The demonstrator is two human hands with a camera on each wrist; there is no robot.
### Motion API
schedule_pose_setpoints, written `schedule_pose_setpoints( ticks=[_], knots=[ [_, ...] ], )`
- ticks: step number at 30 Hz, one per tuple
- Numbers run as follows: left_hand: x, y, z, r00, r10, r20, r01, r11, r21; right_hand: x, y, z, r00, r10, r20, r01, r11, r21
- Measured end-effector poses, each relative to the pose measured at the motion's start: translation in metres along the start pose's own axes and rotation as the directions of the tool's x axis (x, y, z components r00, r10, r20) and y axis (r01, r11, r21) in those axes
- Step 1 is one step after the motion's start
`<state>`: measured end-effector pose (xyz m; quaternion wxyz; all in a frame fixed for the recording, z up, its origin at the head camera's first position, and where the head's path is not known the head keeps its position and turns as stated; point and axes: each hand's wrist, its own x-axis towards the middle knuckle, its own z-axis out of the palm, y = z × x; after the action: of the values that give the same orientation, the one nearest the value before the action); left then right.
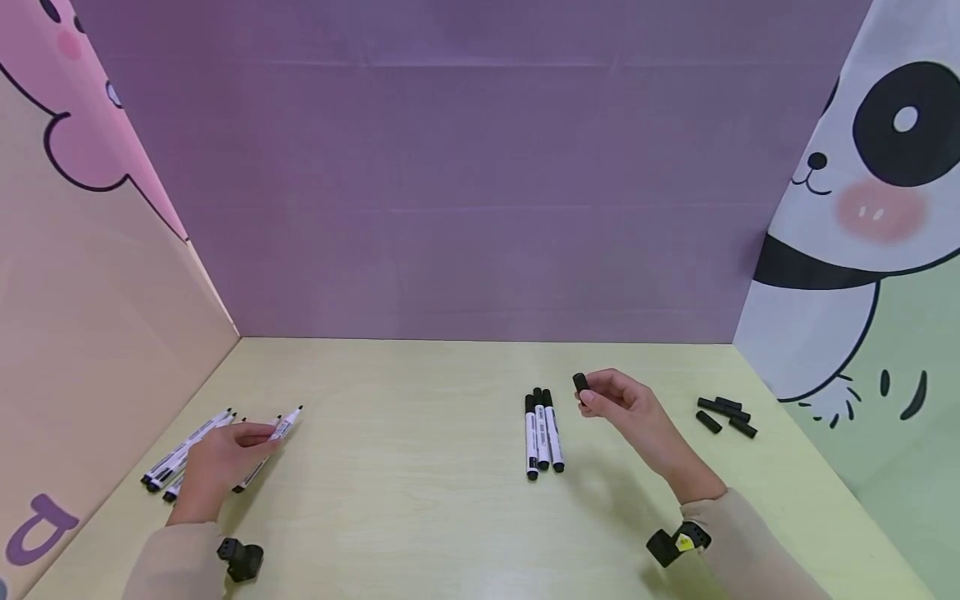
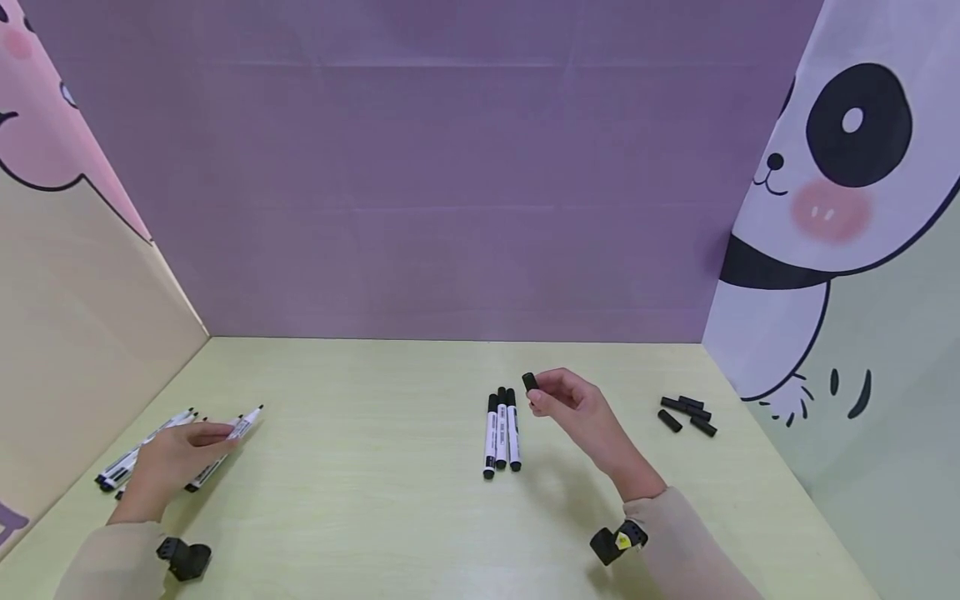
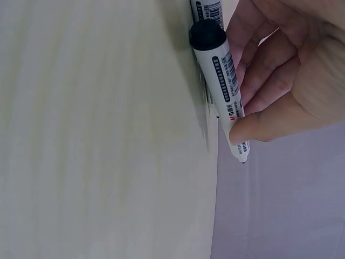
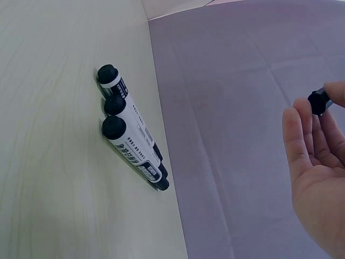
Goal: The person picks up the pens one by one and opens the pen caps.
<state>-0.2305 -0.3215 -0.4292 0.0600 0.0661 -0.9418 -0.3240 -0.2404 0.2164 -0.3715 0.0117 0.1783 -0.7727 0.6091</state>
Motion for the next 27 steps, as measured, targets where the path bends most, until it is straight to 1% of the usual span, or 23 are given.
schedule_pose_setpoints(
  ticks=[9, 18, 27],
  knots=[
    [0.004, -0.003, 0.002, 1.0, -0.008, 0.003, 0.008, 1.0, 0.013, 0.0, 0.0, -0.002, 1.0, -0.016, 0.005, 0.016, 1.0, 0.002],
    [0.004, -0.003, 0.001, 1.0, -0.016, 0.004, 0.016, 1.0, 0.007, -0.001, -0.001, -0.006, 1.0, -0.027, 0.011, 0.027, 1.0, -0.013],
    [0.001, 0.001, -0.003, 1.0, 0.017, 0.011, -0.018, 1.0, 0.009, -0.003, 0.0, -0.012, 1.0, 0.012, 0.001, -0.012, 0.998, -0.057]
  ],
)
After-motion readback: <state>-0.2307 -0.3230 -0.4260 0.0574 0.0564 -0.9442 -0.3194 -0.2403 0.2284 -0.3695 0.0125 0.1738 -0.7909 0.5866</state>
